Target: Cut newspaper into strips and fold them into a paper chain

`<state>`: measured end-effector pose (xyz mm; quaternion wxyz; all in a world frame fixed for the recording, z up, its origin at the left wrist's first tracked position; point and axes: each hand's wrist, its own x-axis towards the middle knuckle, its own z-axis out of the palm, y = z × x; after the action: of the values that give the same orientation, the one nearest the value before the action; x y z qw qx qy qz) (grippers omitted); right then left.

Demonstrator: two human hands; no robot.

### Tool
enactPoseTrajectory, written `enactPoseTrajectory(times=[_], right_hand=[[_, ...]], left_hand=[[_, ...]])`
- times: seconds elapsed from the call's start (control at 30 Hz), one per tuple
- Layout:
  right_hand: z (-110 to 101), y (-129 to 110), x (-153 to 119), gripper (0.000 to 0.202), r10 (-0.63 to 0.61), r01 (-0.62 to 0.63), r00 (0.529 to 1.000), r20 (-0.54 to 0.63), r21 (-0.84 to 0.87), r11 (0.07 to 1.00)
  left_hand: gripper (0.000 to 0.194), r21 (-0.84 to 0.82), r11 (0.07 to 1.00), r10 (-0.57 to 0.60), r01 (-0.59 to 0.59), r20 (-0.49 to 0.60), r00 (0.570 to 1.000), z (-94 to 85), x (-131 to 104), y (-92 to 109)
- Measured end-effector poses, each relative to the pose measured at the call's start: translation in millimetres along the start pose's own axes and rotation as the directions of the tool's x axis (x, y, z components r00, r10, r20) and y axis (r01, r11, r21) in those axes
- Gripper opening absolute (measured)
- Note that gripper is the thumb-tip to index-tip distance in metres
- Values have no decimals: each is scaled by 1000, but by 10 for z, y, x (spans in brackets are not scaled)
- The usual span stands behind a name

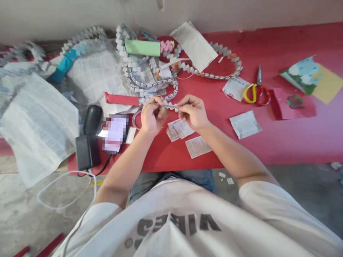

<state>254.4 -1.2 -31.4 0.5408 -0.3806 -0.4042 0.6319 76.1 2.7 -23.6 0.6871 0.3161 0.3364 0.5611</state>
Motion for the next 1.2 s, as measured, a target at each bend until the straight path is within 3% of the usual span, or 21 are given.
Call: enactPoseTrajectory(times=[0.33,0.47,0.57,0.7,0.8,0.9,1.03,1.2], right_hand=[[-57,-48,39,9,-37,37,999,-19,7,999],[-90,-74,69,15,-65,65,997,-46,0,998],[-112,-127,89,14,-77,79,994,-77,16,997],[-151,-217,113,13,-38,41,994,-98,30,999],[-193,-248,135,13,1,2,997,-83,38,999],[-237,-242,156,15,24,-25,999,-48,-13,1000],[-266,-235,161,17,62,-60,998,22,-93,994],[-249,-245,138,17,34,-23,996,88,-125,992]], left_hand=[[31,-28,997,-65,65,-1,998,13,4,141],[41,-47,988,-146,147,38,989,-21,21,157],[32,-22,988,-152,155,105,983,-52,44,136],[5,137,976,-187,167,155,970,-59,45,120],[19,353,918,-240,179,136,961,-54,25,125],[22,522,829,-347,202,197,917,-64,5,123],[29,587,793,-396,165,290,871,-91,-7,102],[24,533,817,-423,219,297,856,-132,6,65]])
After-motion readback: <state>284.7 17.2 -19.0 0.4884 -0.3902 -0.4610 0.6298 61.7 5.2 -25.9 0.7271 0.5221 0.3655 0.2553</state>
